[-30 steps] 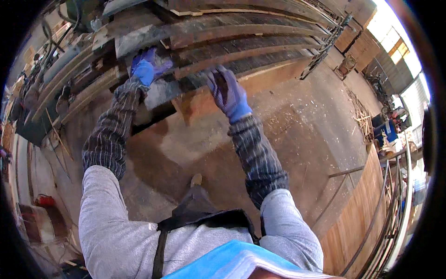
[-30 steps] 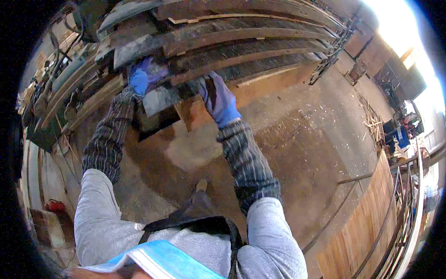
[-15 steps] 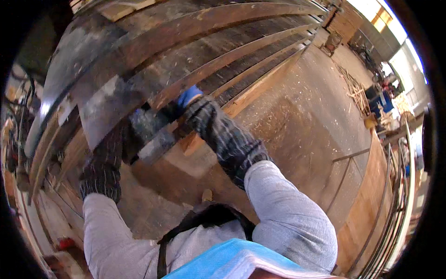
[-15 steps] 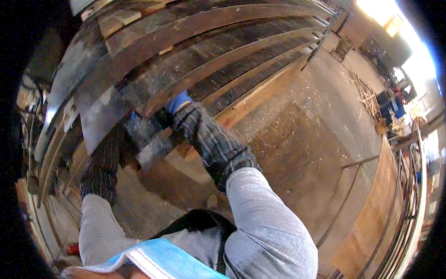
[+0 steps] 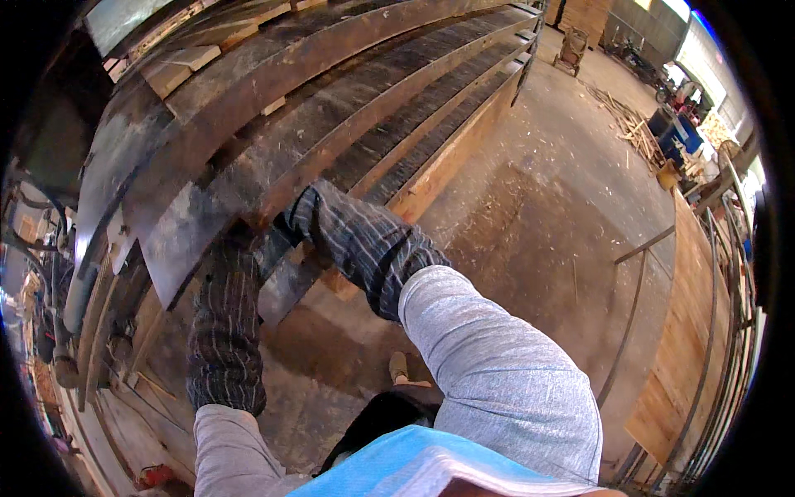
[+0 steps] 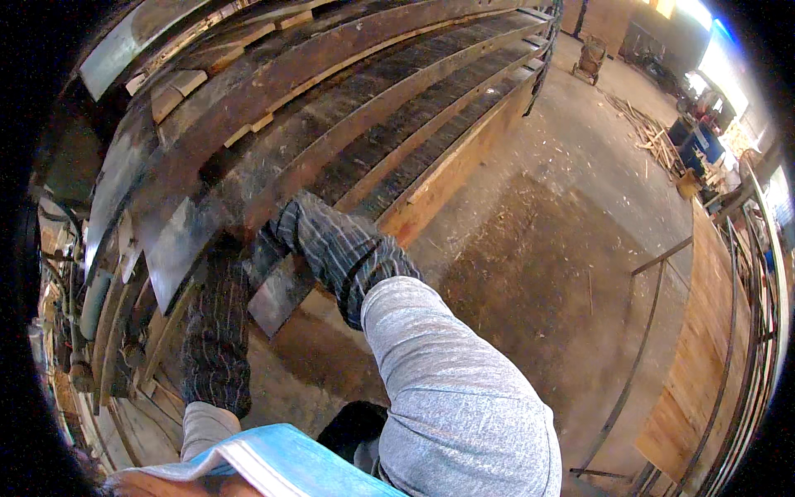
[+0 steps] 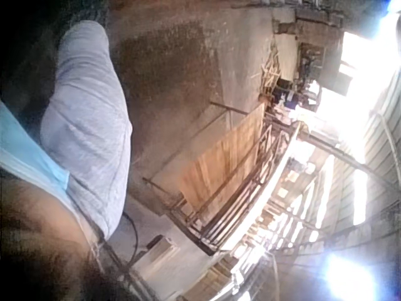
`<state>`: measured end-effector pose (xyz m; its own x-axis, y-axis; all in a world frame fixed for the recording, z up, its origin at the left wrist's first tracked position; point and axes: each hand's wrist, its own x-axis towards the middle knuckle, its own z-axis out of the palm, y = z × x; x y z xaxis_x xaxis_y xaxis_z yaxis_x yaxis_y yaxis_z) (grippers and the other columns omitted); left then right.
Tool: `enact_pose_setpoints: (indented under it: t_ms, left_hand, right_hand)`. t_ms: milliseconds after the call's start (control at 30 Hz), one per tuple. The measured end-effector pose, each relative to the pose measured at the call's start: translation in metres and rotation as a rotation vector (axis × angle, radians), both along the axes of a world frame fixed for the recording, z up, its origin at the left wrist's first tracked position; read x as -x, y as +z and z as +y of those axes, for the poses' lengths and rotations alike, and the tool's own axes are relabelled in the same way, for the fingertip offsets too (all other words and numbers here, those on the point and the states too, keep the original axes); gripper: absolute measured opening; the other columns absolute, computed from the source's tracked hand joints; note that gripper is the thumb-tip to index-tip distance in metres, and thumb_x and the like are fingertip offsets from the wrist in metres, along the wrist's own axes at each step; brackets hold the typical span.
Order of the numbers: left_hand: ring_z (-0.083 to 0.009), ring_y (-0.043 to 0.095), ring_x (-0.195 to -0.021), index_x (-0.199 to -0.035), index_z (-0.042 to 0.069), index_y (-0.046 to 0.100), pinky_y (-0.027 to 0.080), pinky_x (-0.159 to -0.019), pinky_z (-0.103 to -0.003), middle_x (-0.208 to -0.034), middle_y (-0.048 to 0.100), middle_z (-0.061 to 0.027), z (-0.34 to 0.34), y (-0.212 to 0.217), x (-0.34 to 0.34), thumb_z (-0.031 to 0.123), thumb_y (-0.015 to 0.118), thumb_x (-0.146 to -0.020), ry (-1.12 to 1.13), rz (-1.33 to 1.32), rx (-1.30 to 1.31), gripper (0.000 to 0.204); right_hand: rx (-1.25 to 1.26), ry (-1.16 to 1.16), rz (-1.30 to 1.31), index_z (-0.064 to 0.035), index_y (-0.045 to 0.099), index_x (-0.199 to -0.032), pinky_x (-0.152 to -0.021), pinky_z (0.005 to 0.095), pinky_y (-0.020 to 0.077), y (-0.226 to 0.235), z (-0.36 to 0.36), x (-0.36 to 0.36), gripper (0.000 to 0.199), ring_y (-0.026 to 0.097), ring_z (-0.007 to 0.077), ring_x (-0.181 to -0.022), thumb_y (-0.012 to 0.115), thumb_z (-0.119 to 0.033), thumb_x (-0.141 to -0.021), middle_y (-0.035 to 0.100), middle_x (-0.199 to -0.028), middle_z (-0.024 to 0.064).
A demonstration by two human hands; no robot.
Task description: The person handles large wooden planks in a workshop, lifting and moving them between stacks. They also use a hand saw to cut a small piece of wood on the floor. The person wears blue gloves and a face mask throughout the task.
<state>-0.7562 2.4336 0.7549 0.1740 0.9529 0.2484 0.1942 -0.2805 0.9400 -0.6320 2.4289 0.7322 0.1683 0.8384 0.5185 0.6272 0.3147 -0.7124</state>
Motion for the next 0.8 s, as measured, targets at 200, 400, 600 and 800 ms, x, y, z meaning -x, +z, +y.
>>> enact_pose_setpoints:
  t_ms: [200, 400, 600, 800]
  left_hand:
    - [-0.0263, 0.048, -0.120, -0.139, 0.008, 0.040, 0.040, -0.103, -0.039, -0.132, 0.051, -0.0107, -0.102, -0.006, -0.050, 0.043, 0.060, -0.090, -0.142, -0.434, 0.227, 0.063]
    - [-0.0254, 0.047, -0.121, -0.141, 0.010, 0.039, 0.040, -0.102, -0.038, -0.134, 0.048, -0.0079, -0.264, 0.008, -0.077, 0.047, 0.054, -0.093, -0.117, -0.751, 0.538, 0.062]
    - [-0.0312, 0.045, -0.122, -0.142, 0.006, 0.036, 0.042, -0.098, -0.045, -0.139, 0.043, -0.0140, -0.243, 0.008, -0.063, 0.053, 0.051, -0.092, -0.301, -0.760, 0.518, 0.070]
    - [-0.0334, 0.047, -0.121, -0.140, 0.003, 0.037, 0.046, -0.097, -0.046, -0.138, 0.043, -0.0182, -0.220, -0.018, -0.016, 0.045, 0.050, -0.093, -0.251, -0.644, 0.378, 0.064]
  right_hand:
    - [0.013, 0.068, 0.500, -0.0069, 0.066, -0.093, -0.060, 0.0391, 0.0433, -0.005, -0.048, -0.039, 0.021, 0.056, 0.0256, -0.068, 0.057, -0.026, -0.092, 0.061, -0.078, 0.0080]
    - [0.349, 0.227, 1.450, -0.0025, 0.060, -0.107, -0.069, 0.0374, 0.0527, -0.004, -0.215, -0.094, 0.030, 0.062, 0.0230, -0.079, 0.067, -0.023, -0.087, 0.064, -0.091, 0.0100]
    - [0.308, 0.217, 1.414, -0.0053, 0.058, -0.117, -0.074, 0.0294, 0.0546, 0.055, -0.437, -0.152, 0.032, 0.063, 0.0105, -0.089, 0.066, -0.023, -0.091, 0.066, -0.102, 0.0027]
    - [0.448, 0.012, 1.403, 0.0002, 0.060, -0.117, -0.088, 0.0300, 0.0517, 0.038, -0.617, -0.166, 0.035, 0.064, 0.0159, -0.099, 0.069, -0.019, -0.089, 0.065, -0.116, 0.0102]
